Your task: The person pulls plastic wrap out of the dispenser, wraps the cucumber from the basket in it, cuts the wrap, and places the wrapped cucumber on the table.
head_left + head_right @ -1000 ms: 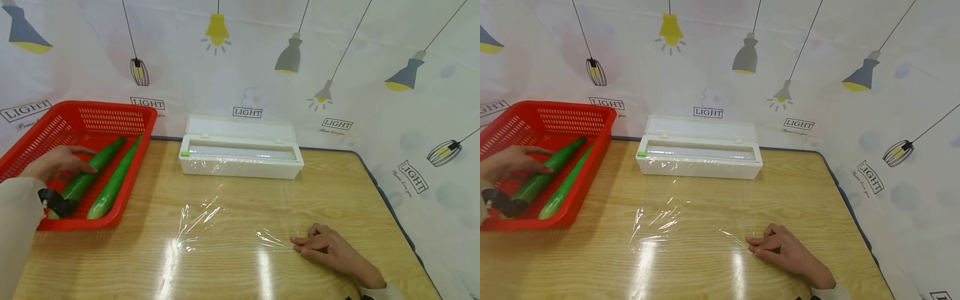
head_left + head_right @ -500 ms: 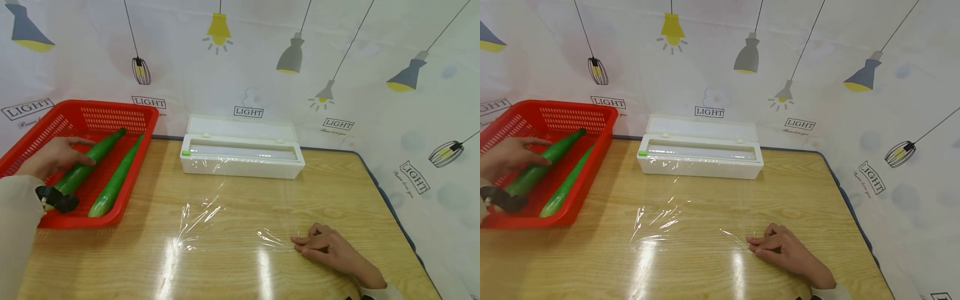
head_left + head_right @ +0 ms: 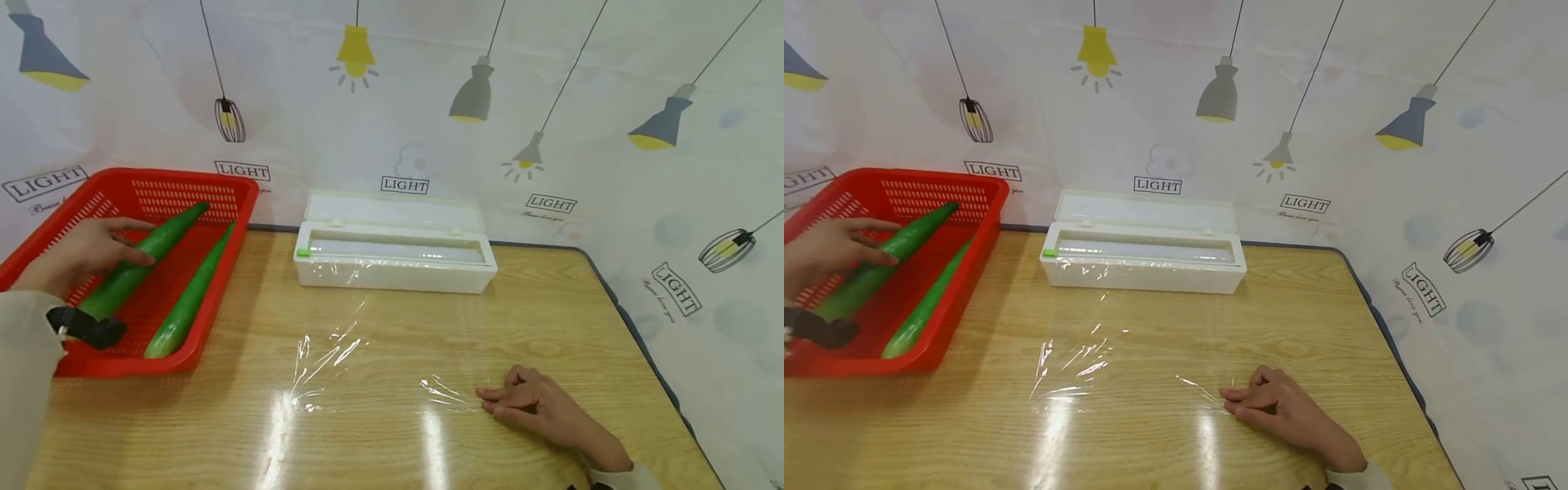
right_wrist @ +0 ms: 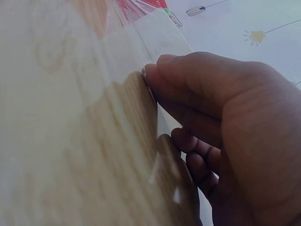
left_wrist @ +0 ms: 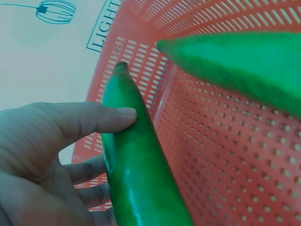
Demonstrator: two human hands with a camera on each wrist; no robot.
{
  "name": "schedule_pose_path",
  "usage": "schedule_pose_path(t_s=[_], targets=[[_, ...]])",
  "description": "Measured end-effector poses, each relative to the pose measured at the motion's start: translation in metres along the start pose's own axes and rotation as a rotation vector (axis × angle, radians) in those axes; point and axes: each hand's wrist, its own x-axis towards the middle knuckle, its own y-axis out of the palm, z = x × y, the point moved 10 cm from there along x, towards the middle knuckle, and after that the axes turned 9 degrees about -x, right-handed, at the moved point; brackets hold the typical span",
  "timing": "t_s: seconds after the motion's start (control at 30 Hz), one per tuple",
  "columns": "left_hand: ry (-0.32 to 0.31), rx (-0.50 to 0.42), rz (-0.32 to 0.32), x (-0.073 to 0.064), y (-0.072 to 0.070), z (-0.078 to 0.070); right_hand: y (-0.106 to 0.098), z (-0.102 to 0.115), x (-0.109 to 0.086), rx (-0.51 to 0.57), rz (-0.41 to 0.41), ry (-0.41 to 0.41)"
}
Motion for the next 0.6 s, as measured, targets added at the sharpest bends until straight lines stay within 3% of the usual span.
schedule_pose_path(t_s=[0.23, 0.37, 0.6], targets=[[0.028, 0.038, -0.013, -0.001, -0.002, -0.019, -0.004, 0.006, 0.0, -0.001, -0.071, -0.083], [0.035, 0.04, -0.006, -0.003, 0.0, -0.029, -0.001, 0.005, 0.001, -0.008, -0.051, -0.065], [0.123, 0.113, -0.022, -0.006, 0.002, -0.061, -0.001, -0.001, -0.002, -0.005, -0.058, -0.057]])
